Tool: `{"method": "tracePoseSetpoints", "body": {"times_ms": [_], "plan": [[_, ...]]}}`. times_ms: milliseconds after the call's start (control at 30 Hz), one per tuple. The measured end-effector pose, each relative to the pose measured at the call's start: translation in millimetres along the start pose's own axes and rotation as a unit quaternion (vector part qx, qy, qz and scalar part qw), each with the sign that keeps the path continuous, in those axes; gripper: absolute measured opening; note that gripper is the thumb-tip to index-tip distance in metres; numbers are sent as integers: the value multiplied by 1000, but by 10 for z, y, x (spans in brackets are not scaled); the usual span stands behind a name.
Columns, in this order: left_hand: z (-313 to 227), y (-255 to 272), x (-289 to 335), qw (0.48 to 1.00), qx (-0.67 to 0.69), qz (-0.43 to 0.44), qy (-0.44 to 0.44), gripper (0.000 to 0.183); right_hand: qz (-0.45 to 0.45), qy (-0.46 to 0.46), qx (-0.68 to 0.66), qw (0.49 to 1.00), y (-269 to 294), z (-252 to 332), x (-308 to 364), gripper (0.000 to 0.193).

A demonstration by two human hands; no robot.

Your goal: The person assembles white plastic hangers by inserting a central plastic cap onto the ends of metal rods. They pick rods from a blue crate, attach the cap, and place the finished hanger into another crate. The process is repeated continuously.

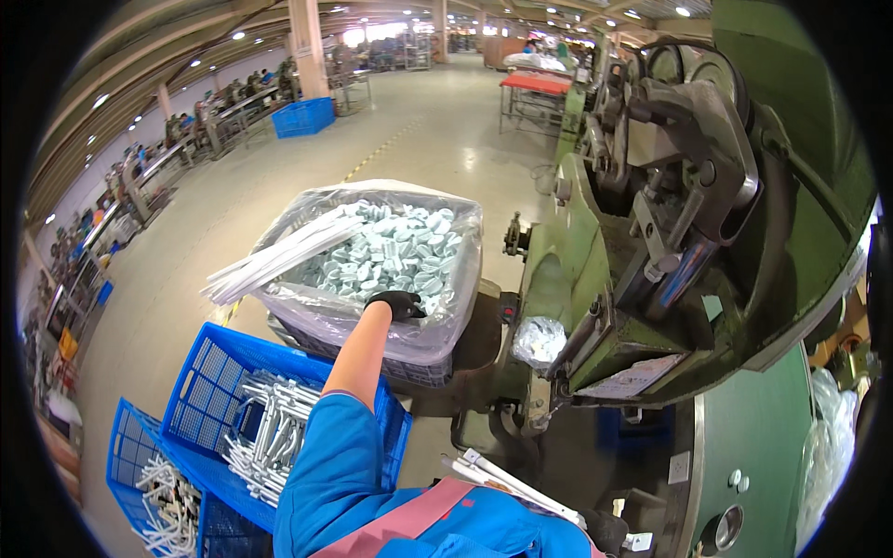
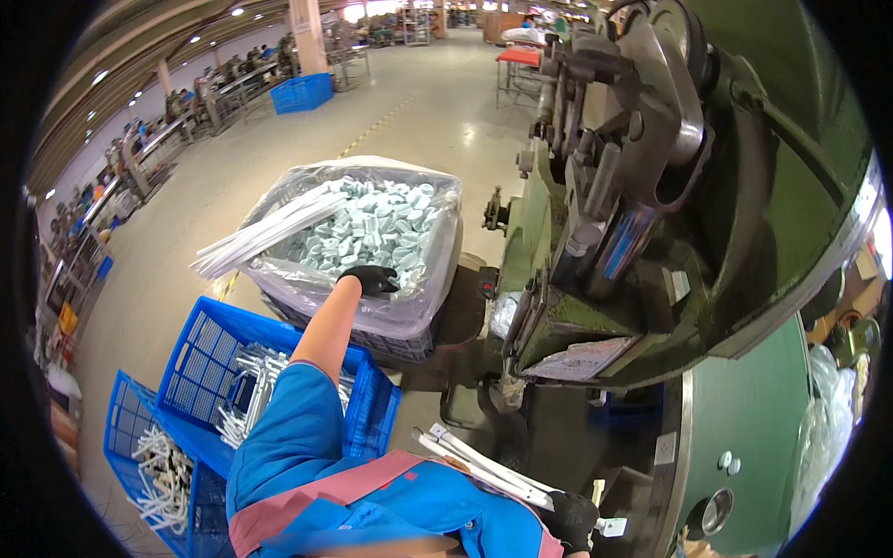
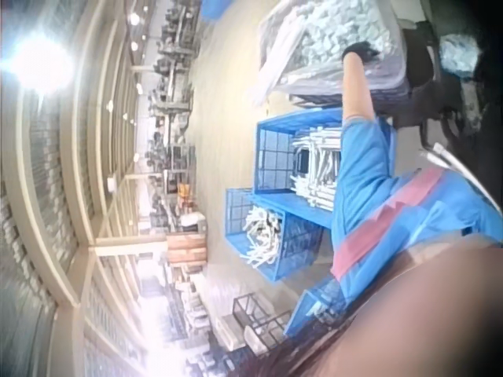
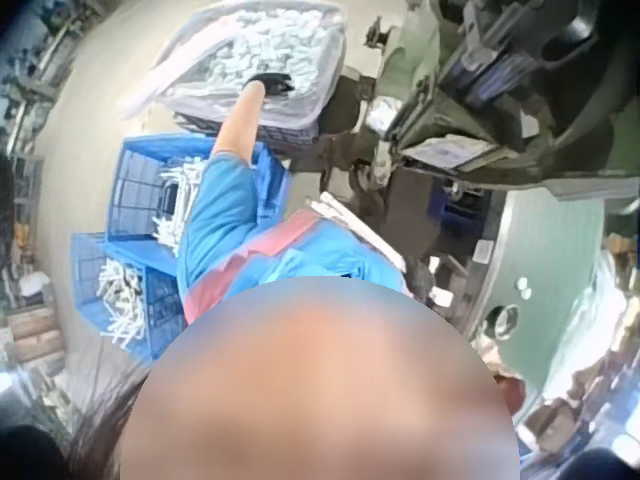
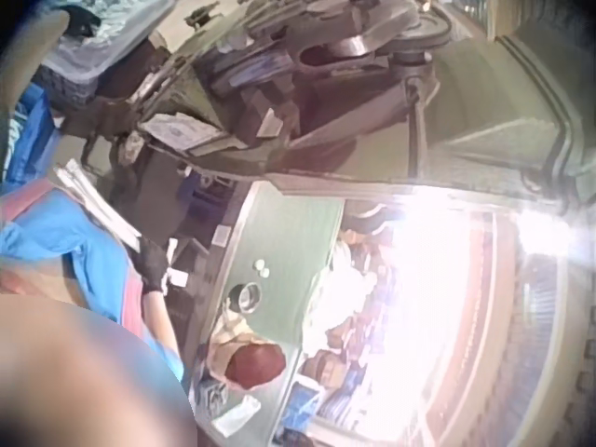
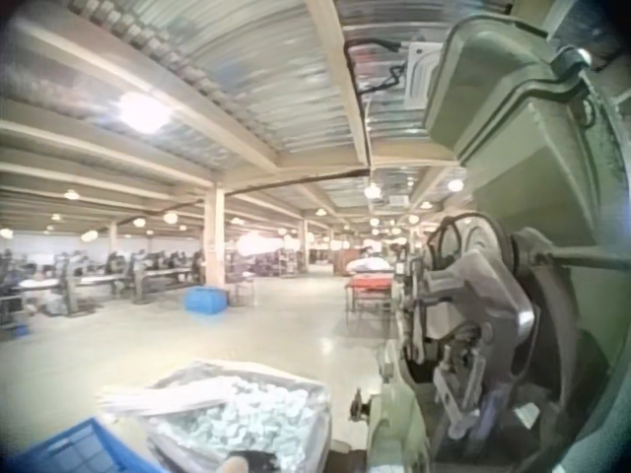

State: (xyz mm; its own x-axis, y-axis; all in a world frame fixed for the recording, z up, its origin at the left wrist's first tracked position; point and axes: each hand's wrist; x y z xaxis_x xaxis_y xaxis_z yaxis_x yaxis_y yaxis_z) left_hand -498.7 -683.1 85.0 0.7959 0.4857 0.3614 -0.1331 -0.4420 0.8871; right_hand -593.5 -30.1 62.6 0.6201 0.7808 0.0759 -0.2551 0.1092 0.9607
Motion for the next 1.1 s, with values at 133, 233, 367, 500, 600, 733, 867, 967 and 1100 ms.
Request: {"method": "tracePoseSetpoints", "body": {"times_ms": [133,233,367,500,600,733,867,967,1100], "plan": [[-112,56,-9,996,13,-29,-86,36,6,-32,18,999,-485,-83,221,35],[-209,87,28,993,9,-83,-83,36,-42,-25,-3,999,-848,-107,369,32],[-210,44,167,980,-34,-190,-52,42,-77,-16,-70,994,-444,335,245,28],[-245,8,223,957,94,-273,-4,50,-89,0,-88,992,-315,554,165,25],[-301,82,224,943,143,-301,-4,50,-77,-9,-39,996,-244,652,122,21],[-248,101,251,883,245,-397,-50,45,-63,-5,-32,997,28,851,20,21],[-54,115,194,729,582,-348,-91,36,-68,9,-30,997,102,865,-8,19],[-80,127,338,659,680,-301,-115,25,-70,38,-37,996,118,787,-34,15],[248,0,101,570,784,-216,-113,16,-62,54,-46,996,177,695,-122,19]]}}
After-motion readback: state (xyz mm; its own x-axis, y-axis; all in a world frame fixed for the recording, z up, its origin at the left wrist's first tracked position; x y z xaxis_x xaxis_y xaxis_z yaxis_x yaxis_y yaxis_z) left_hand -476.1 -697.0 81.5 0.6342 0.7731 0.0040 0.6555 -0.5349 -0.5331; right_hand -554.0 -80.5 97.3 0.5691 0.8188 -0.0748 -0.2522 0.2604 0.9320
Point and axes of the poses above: each hand's wrist, its own x-axis away from the middle knuckle, its own y-axis out of the back of the hand, z = x × y, and after that the axes turned 4 degrees about -x, right-handed
